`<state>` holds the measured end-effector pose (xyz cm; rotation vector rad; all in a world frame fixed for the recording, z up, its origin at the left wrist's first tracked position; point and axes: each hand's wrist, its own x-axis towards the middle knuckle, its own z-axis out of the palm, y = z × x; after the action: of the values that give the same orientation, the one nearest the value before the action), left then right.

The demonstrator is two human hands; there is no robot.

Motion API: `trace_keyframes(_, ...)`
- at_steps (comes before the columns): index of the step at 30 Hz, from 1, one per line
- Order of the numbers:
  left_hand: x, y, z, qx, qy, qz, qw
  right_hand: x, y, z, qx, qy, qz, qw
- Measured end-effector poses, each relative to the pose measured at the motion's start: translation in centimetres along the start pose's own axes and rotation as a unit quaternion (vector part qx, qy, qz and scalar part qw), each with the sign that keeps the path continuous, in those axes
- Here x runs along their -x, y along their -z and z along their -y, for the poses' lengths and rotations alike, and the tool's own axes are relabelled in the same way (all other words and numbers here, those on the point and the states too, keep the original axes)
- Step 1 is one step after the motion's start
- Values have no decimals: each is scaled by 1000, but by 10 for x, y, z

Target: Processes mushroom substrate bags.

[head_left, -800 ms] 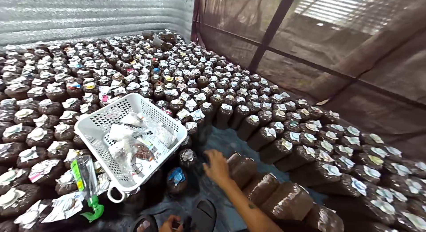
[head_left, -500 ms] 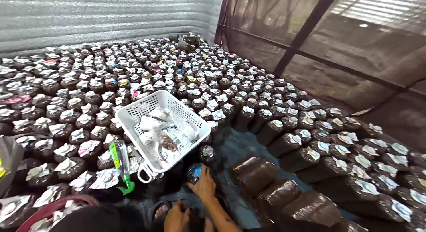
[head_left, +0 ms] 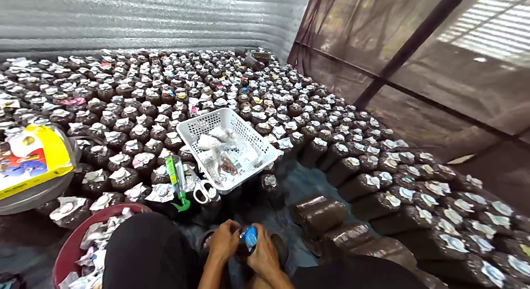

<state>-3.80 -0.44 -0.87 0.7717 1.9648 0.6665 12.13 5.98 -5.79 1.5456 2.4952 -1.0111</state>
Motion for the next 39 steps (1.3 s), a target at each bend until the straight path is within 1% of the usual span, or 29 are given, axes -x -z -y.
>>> trace_keyframes(2,0,-3,5,-25,8,13,1000,4,-27,-8,29,20,23,999)
trace_keyframes(3,1,-5,7,-37,5,16,999,4,-33,-8,40,27,30,998)
trace_keyframes(6,5,-9,8,-48,-5,22,999,2,-30,-8,43,30,37,998)
trace_keyframes(8,10,-13,7,-53,2,16,998,1,-24,-9,33,29,51,998)
trace_keyframes(10,15,-22,10,-50,22,-3,999,-3,-10,-10,-8,38,107,994)
trace_keyframes(12,19,-34,17,-47,40,-25,998,-10,10,-16,-96,36,161,982)
trace_keyframes(13,18,-40,21,-43,48,-36,997,-12,19,-18,-140,22,167,976)
trace_keyframes(14,16,-45,26,-31,58,-45,997,-12,26,-18,-164,11,158,974)
trace_keyframes(16,10,-50,36,5,68,-55,996,-14,32,-18,-164,9,119,979)
trace_keyframes(18,6,-53,41,25,65,-59,996,-17,25,-19,-161,23,84,983)
trace_keyframes(21,8,-59,41,17,50,-84,995,-22,10,-15,-156,35,77,984)
trace_keyframes(24,15,-68,34,-63,25,-98,993,-25,7,-10,-130,26,83,988)
trace_keyframes(26,18,-72,27,-153,-3,-83,985,-26,9,-10,-118,16,90,989)
trace_keyframes(28,17,-75,28,-174,-32,-80,981,-22,9,-11,-110,17,94,989)
trace_keyframes(31,10,-65,28,-157,-94,-93,979,-18,14,-5,-112,31,70,991)
trace_keyframes(34,6,-50,28,-145,-143,-67,977,-12,19,0,-123,25,51,991)
trace_keyframes(37,-2,-50,36,-121,-143,-33,982,-15,13,-5,-124,-6,67,990)
trace_keyframes(39,-4,-52,40,-53,-131,-24,990,-20,11,-11,-152,-30,75,985)
